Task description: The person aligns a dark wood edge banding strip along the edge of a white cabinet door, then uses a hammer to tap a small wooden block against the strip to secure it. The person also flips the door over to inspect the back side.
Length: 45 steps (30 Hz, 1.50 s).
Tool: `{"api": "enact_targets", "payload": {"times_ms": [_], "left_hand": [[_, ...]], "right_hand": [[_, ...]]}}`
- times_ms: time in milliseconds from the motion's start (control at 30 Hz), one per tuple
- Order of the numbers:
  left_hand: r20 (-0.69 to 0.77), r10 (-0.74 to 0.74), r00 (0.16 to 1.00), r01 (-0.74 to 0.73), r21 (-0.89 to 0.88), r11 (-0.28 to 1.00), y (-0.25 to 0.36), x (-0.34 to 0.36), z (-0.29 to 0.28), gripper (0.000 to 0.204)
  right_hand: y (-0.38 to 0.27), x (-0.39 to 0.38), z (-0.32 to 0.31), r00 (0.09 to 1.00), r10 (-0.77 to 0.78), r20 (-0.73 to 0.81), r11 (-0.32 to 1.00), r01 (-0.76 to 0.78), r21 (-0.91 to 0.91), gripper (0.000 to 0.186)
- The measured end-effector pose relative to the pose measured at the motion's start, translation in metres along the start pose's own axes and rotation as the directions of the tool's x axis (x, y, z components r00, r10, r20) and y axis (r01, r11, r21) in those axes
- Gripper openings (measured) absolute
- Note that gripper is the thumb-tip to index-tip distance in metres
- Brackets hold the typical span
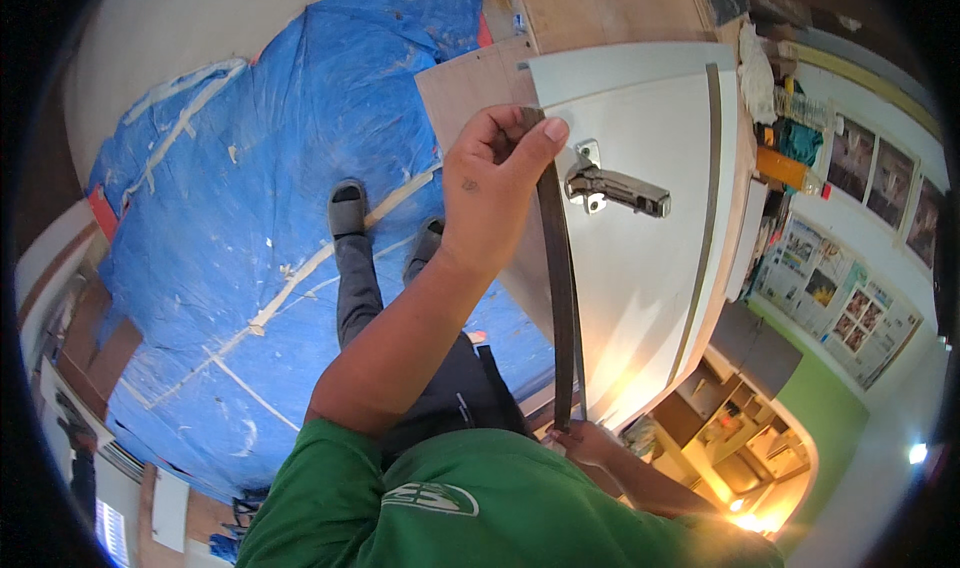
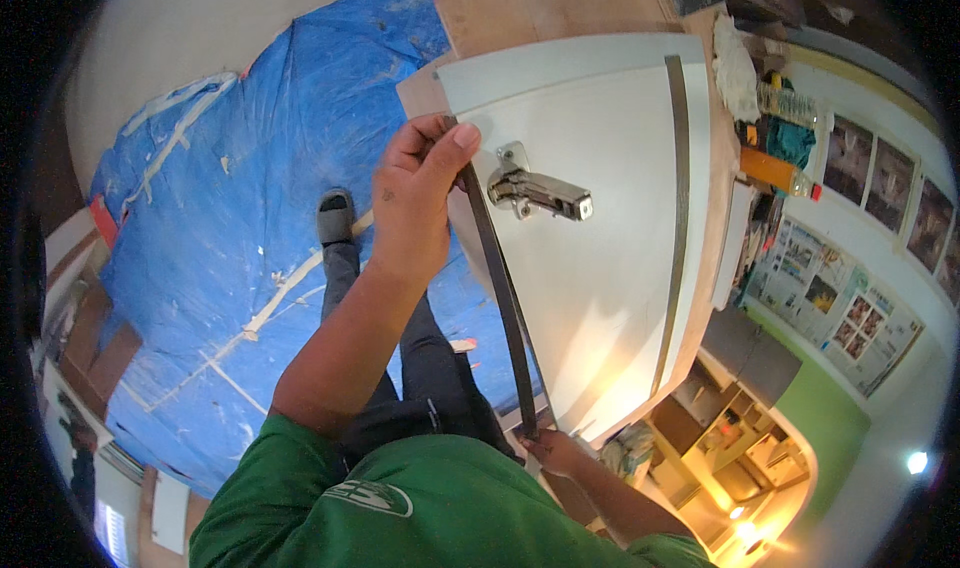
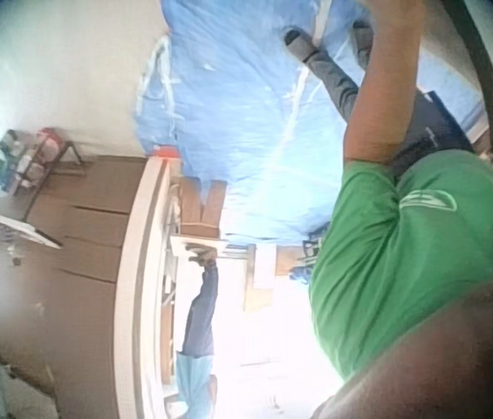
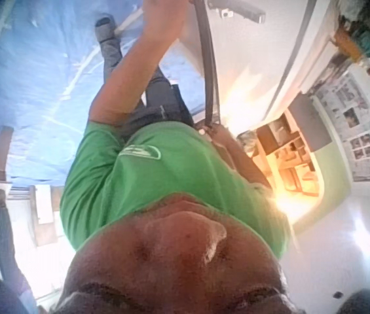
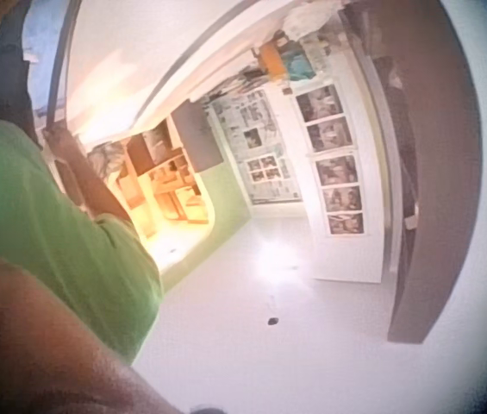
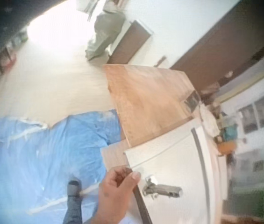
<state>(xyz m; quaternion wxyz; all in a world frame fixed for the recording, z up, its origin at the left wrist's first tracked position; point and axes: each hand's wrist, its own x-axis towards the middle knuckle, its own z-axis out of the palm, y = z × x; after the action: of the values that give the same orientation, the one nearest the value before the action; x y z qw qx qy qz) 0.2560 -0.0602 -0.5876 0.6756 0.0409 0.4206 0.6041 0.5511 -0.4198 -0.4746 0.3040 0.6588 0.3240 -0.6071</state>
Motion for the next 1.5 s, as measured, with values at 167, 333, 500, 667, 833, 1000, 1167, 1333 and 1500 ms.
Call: {"api": "enact_targets", "payload": {"times_ms": [167, 333, 500, 667, 833, 1000, 1167, 1333, 1500], "left_hand": [[-0.032, 0.009, 0.999, -0.007, 0.065, 0.998, 0.006, -0.002, 0.003, 0.031], [-0.051, 0.037, 0.998, -0.029, 0.151, 0.988, 0.009, -0.003, 0.005, 0.031], [-0.079, 0.023, 0.997, -0.009, 0.165, 0.986, 0.010, -0.003, 0.007, 0.032], [-0.075, 0.017, 0.997, -0.006, 0.148, 0.989, 0.010, -0.005, 0.006, 0.034], [-0.094, -0.023, 0.995, 0.035, 0.129, 0.991, 0.011, -0.006, 0.008, 0.034], [-0.094, -0.028, 0.995, 0.038, 0.111, 0.993, 0.014, -0.007, 0.010, 0.034], [-0.096, -0.030, 0.995, 0.039, 0.088, 0.995, 0.012, -0.007, 0.010, 0.035], [-0.053, -0.041, 0.998, 0.048, 0.143, 0.989, 0.012, -0.007, 0.006, 0.036], [0.029, -0.073, 0.997, 0.074, -0.024, 0.997, 0.005, -0.008, -0.004, 0.032]], "right_hand": [[-0.013, -0.005, -0.006, 1.000, 0.010, -0.007, 0.994, -0.011, -0.108, 0.042], [-0.027, -0.006, -0.011, 0.998, -0.058, 0.003, 0.989, 0.058, -0.140, 0.038], [-0.021, -0.005, -0.010, 0.999, -0.038, 0.007, 0.987, 0.039, -0.154, 0.035], [-0.012, -0.004, -0.006, 0.999, -0.035, 0.033, 0.996, 0.037, -0.075, 0.035], [-0.013, -0.004, -0.007, 0.998, -0.052, 0.022, 0.996, 0.054, -0.075, 0.037], [0.001, -0.001, -0.002, 0.996, -0.085, 0.010, 0.992, 0.085, -0.093, 0.038], [0.012, 0.003, 0.004, 0.995, -0.096, -0.025, 0.995, 0.095, -0.033, 0.038], [0.012, 0.003, 0.004, 0.996, -0.076, -0.038, 0.997, 0.075, -0.030, 0.038], [-0.004, -0.004, -0.002, 0.999, -0.021, -0.034, 0.998, 0.020, -0.052, 0.037]]}}
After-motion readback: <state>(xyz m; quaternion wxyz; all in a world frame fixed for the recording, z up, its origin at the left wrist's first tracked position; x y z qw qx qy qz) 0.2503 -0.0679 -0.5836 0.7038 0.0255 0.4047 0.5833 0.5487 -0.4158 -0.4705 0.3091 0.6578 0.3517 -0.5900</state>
